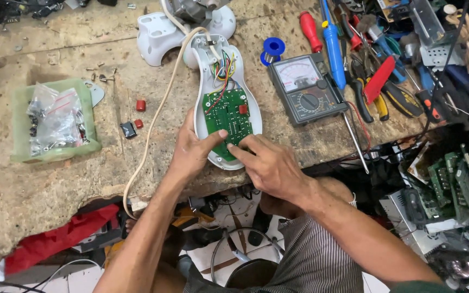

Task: Fitting a green circuit board into a white plastic casing and securing it with a manual screwdriver.

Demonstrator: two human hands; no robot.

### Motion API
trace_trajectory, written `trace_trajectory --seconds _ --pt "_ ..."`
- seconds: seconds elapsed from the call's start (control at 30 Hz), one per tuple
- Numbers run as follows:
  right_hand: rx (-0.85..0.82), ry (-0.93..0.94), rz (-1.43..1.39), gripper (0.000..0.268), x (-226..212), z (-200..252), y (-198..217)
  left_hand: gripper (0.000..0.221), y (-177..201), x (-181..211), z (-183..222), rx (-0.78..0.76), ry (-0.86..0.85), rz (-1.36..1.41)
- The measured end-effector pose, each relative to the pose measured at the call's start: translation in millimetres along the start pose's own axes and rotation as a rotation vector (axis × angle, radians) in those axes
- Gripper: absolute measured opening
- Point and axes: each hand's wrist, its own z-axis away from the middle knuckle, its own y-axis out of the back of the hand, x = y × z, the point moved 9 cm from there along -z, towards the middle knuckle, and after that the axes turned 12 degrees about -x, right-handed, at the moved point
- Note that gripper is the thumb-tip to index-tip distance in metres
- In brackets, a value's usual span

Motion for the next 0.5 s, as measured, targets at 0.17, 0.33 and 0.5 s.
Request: trace_trajectory --seconds 0.17,0.33,0.5 --pt "0.038 0.003 -0.042 0.016 -2 2 9 0.071 3 2 0 -0.004 0.009 -0.011" --pt "0.237 -0.206 -0.121 0.022 55 47 61 0.070 0 5 0 -0.009 0.040 -0.038" --pt "0.422 -0.642 0.104 0.032 120 150 112 0.072 5 3 -1 0.022 0.119 -0.111"
